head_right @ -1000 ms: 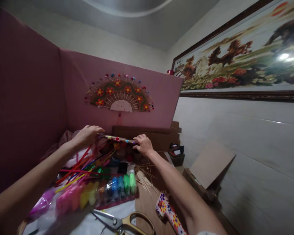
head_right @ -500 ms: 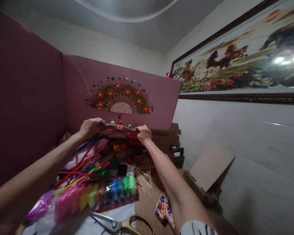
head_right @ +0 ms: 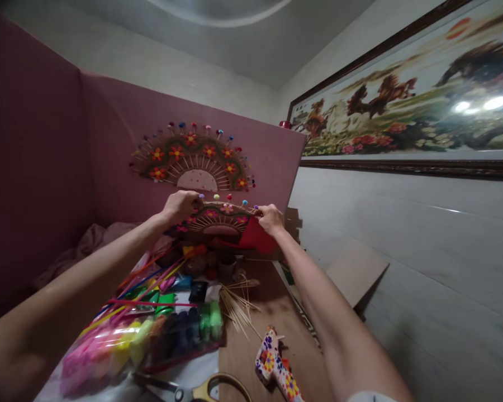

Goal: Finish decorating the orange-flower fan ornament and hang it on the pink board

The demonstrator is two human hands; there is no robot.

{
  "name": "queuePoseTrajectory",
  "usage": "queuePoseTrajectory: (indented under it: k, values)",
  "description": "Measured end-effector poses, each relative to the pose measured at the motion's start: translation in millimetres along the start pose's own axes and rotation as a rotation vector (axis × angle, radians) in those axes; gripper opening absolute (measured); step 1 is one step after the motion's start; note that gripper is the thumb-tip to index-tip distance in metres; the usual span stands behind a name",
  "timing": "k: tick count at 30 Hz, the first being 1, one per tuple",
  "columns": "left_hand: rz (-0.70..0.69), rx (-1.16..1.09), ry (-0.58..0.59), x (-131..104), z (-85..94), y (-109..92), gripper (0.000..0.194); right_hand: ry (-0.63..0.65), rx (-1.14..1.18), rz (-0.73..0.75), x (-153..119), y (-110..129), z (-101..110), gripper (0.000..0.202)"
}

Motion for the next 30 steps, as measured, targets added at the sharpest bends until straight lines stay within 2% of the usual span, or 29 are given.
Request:
queuePoseTrajectory:
  k: [6,15,18,22,26,30]
  values:
    - [0.017,-0.047,0.047,5.9,-31.4,-4.3,0.030,0.064,-0.030,-0.057,-6.3,-19.2,-18.1,0.017]
    - [0.011,-0.083,0.121,6.5,-67.1,7.8,0.027,0.175,-0.067,-0.079,-14.9,-18.7,-59.5,0.019]
    - [-0.010,-0.104,0.111,6.7,-71.7,6.2,0.028,0.176,-0.069,-0.092,-17.0,-22.3,-62.0,0.031]
    - [-0.021,-0.142,0.064,2.6,-69.2,5.5,0.034,0.179,-0.052,-0.073,-20.8,-27.6,-58.4,0.049]
    - [-0.007,-0.185,0.047,-4.7,-66.4,12.2,0.043,0.233,-0.046,-0.061,-30.6,-29.2,-57.5,0.035]
    - [0.029,-0.195,0.097,-9.6,-68.0,25.6,0.044,0.271,-0.053,-0.080,-38.6,-27.9,-54.7,0.024]
Point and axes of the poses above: each hand's wrist, its own x-axis towards the middle knuckle, its own z-axis out of the back of the hand, y = z × x, the point moved 5 cm from there along x, towards the middle knuckle, and after that the axes turned 6 degrees about z, right-handed, at the moved point
